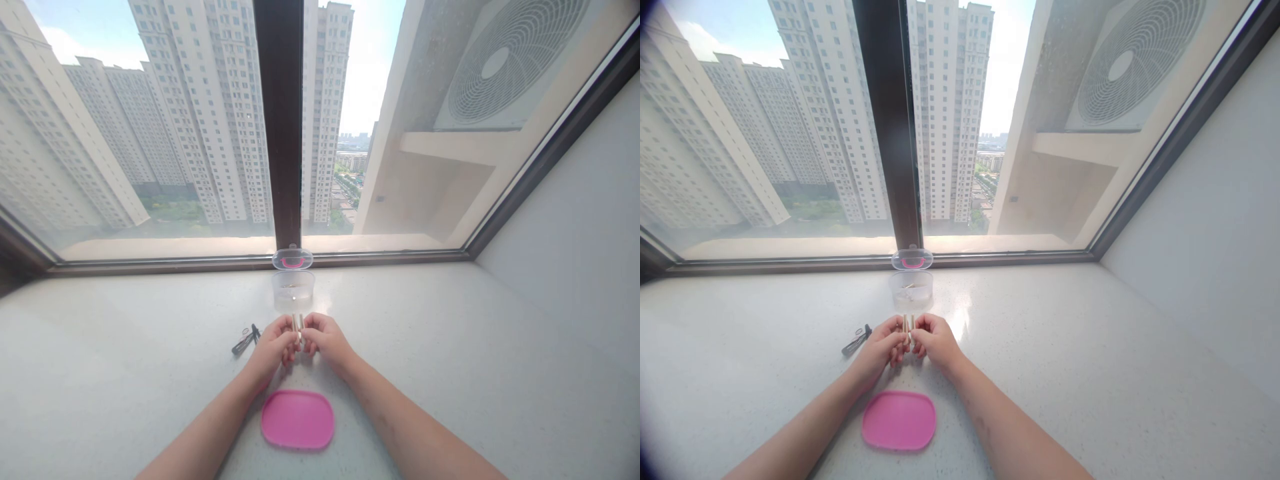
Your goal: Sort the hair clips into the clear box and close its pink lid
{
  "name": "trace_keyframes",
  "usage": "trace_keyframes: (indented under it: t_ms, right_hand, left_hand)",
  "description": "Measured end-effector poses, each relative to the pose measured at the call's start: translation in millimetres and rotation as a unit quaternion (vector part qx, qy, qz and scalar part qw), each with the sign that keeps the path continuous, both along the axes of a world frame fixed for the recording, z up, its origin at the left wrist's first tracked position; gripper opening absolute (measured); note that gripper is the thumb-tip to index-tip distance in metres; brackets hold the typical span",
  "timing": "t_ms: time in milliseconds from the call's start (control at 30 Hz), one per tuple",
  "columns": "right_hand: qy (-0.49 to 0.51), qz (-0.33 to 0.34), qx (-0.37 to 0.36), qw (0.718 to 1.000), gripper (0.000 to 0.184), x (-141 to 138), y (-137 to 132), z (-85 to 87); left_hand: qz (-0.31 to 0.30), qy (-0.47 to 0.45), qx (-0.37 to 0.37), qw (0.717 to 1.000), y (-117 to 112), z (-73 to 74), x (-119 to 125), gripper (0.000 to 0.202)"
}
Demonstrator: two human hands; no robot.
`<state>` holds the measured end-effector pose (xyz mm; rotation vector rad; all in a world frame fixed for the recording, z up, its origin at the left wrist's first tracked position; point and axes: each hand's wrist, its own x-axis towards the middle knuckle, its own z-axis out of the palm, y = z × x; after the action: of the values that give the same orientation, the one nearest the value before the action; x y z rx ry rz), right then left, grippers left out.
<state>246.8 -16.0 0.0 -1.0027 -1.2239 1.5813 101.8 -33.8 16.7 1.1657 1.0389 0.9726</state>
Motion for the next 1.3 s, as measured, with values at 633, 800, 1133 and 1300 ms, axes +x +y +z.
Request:
trace_keyframes:
  t_ms: [633, 800, 1133, 1300]
  right_hand:
    - [0.003, 0.001, 0.0, 1.0, 0.012, 0.2, 0.1, -0.3]
    - [0.002, 0.004, 0.004, 1.0, 0.011, 1.0, 1.2, -1.4]
    - [0.004, 0.004, 0.003, 1.0, 0.01, 0.4, 1.2, -2.9]
    - [0.009, 0.004, 0.005, 1.0, 0.009, 0.8, 1.9, -4.4]
  left_hand:
    - [0.004, -0.007, 0.0, 1.0, 1.0, -4.6, -0.8, 0.013]
    - [0.002, -0.005, 0.002, 1.0, 0.9, -4.9, -1.3, 0.013]
    - [0.006, -0.002, -0.004, 1.0, 0.6, -3.6, -0.3, 0.014]
    - [0.006, -0.007, -0.005, 1.0, 0.3, -2.5, 0.0, 0.014]
